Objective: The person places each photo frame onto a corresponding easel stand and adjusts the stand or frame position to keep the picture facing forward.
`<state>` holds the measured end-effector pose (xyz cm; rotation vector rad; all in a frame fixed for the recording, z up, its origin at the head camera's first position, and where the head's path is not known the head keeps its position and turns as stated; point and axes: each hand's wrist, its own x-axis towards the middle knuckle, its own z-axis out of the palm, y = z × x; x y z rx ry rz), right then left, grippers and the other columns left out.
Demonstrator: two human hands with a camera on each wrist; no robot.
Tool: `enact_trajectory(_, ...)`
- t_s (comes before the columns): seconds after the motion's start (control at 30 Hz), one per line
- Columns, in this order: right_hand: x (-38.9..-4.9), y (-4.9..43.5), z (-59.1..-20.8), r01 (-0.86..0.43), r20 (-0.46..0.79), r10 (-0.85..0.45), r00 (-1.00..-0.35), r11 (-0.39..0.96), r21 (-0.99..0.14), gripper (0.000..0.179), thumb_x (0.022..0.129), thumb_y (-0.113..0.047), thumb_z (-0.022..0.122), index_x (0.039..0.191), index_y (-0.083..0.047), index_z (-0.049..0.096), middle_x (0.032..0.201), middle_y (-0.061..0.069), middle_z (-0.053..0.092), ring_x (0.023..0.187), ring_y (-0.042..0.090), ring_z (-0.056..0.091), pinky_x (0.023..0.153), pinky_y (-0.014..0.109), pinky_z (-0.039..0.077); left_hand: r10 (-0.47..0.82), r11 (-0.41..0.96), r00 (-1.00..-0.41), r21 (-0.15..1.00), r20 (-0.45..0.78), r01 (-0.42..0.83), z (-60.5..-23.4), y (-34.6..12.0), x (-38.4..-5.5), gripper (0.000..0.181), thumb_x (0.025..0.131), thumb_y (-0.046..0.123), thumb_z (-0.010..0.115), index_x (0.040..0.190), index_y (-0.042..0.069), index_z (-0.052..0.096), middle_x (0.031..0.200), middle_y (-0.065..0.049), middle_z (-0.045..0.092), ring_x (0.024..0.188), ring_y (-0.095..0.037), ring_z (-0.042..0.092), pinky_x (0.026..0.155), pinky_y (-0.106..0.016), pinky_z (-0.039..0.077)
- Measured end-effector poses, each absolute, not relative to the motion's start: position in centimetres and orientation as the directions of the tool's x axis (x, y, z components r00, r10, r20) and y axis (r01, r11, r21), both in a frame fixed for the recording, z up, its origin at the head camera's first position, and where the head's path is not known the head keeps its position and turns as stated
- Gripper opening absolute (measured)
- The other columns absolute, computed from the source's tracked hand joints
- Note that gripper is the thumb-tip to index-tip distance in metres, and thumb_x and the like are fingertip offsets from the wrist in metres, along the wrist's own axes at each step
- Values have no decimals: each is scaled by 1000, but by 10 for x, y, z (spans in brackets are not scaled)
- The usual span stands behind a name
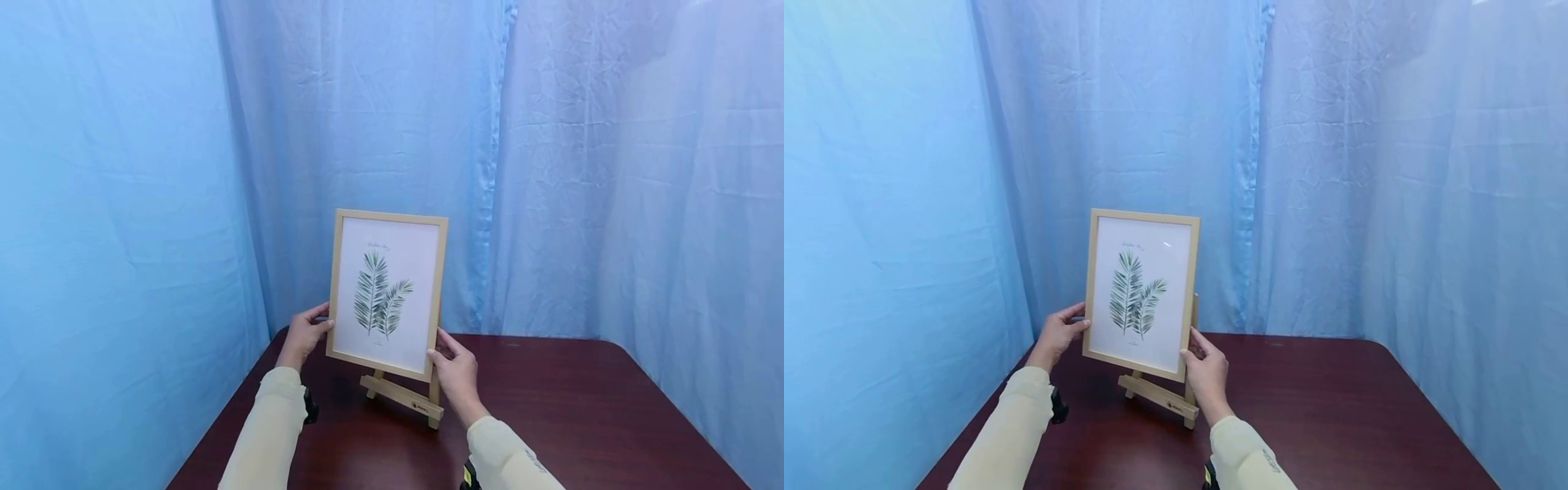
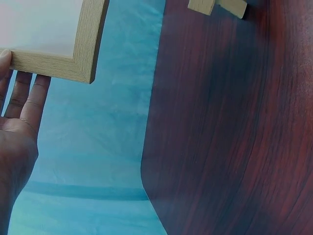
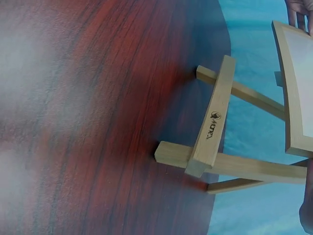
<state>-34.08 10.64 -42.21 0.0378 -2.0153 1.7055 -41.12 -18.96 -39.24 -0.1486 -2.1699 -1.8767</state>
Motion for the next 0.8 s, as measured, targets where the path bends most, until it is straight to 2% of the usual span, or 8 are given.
enact_trajectory(0.17, -341, 106, -422, -330, 381, 288, -879, 209, -920, 47, 88, 1, 72, 134, -6, 63, 114, 17, 70, 102, 28, 66, 78, 26, 55, -107, 156, -958, 956, 266, 248, -395, -189, -413, 48, 93, -4, 64, 140, 3, 56, 131, -22, 57, 115, -37, 59, 94, -53, 51)
enact_trajectory(0.4, -341, 107, -422, -334, 396, 299, -868, 239, -912, 46, 86, 1, 73, 132, -6, 65, 111, 17, 71, 100, 28, 67, 75, 21, 53, -111, 151, -957, 957, 267, 249, -393, -187, -412, 48, 93, -5, 63, 140, 2, 56, 131, -23, 57, 118, -39, 57, 97, -56, 48)
enact_trajectory(0.6, -341, 106, -423, -331, 398, 301, -867, 250, -910, 47, 87, 0, 73, 133, -8, 65, 112, 15, 71, 100, 27, 67, 77, 25, 55, -121, 164, -955, 954, 271, 250, -393, -186, -411, 48, 92, -5, 64, 139, 2, 56, 130, -23, 58, 116, -37, 58, 94, -54, 50)
enact_trajectory(0.8, -338, 104, -421, -335, 394, 308, -866, 228, -914, 47, 86, 2, 72, 132, -6, 65, 113, 17, 70, 98, 28, 68, 74, 23, 55, -133, 167, -954, 954, 270, 247, -395, -186, -412, 48, 92, -5, 65, 138, 2, 57, 129, -22, 59, 114, -37, 58, 95, -56, 49)
